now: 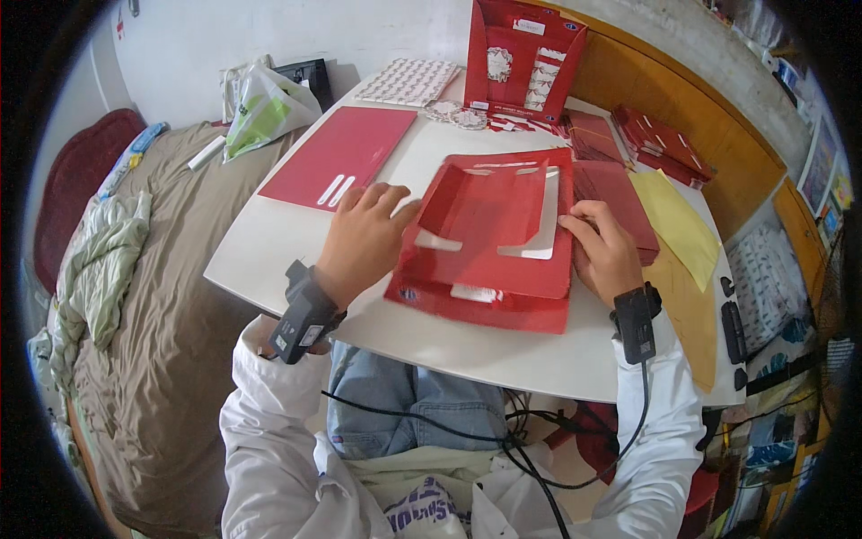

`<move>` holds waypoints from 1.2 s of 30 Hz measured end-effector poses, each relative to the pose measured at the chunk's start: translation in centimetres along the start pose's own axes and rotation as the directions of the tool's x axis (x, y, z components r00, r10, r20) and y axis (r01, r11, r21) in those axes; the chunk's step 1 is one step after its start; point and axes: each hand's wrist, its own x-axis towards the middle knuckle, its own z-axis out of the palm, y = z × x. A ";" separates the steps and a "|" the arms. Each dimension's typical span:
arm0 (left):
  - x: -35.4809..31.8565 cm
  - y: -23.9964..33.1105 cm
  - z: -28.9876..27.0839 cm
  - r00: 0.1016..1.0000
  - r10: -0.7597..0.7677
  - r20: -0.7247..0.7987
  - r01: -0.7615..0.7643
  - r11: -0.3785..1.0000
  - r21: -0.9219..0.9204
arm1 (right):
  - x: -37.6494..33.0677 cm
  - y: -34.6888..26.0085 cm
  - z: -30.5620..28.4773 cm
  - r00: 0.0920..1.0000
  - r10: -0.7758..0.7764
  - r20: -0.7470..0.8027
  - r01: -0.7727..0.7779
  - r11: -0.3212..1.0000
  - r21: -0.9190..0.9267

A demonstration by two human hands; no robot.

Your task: Folding and assembling red cardstock paper into gift wallets or containers.

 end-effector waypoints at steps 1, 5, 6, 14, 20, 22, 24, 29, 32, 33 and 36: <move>-0.2 -0.1 0.1 1.000 0.001 0.000 -0.001 1.000 0.000 | 0.0 0.1 0.1 1.000 0.011 0.016 -0.011 1.000 0.013; -0.6 -0.1 0.2 0.981 0.023 0.193 0.002 0.992 -0.126 | -0.2 0.5 0.5 0.999 0.028 0.038 -0.028 0.999 0.014; -0.5 -0.2 0.1 0.983 0.081 0.164 -0.057 0.988 -0.145 | -0.3 0.7 0.5 0.999 0.029 0.039 -0.030 0.999 0.013; -0.4 -0.5 -0.1 0.981 0.188 0.044 -0.162 0.925 -0.343 | -0.7 2.0 0.7 0.990 0.098 0.099 -0.105 0.992 0.070; -0.6 -0.8 0.5 0.948 0.294 0.121 -0.168 0.787 -0.594 | -0.7 2.4 0.6 0.971 0.119 0.207 -0.149 0.980 0.133; -1.0 -1.0 1.2 0.928 0.369 0.050 -0.271 0.763 -0.587 | -0.3 2.3 0.4 0.969 0.121 0.214 -0.163 0.967 0.194; -1.0 -1.1 0.9 0.931 0.355 0.088 -0.230 0.756 -0.613 | -0.2 2.5 0.4 0.967 0.125 0.222 -0.181 0.951 0.250; -0.5 0.4 -0.3 0.928 0.343 0.147 -0.172 0.742 -0.648 | -0.1 2.4 0.2 0.984 0.176 0.026 -0.176 0.948 0.266; -0.3 1.4 -1.1 0.919 0.346 0.191 -0.172 0.785 -0.595 | 0.2 0.6 -0.6 0.982 0.186 -0.019 -0.172 0.940 0.293; -0.2 1.6 -1.1 0.917 0.346 0.200 -0.163 0.781 -0.603 | 0.3 0.0 -0.7 0.983 0.185 -0.019 -0.172 0.940 0.294; -0.1 2.1 -0.4 0.921 0.352 0.168 -0.170 0.749 -0.640 | 0.9 -2.0 -0.5 0.985 -0.133 -0.109 0.158 0.951 0.267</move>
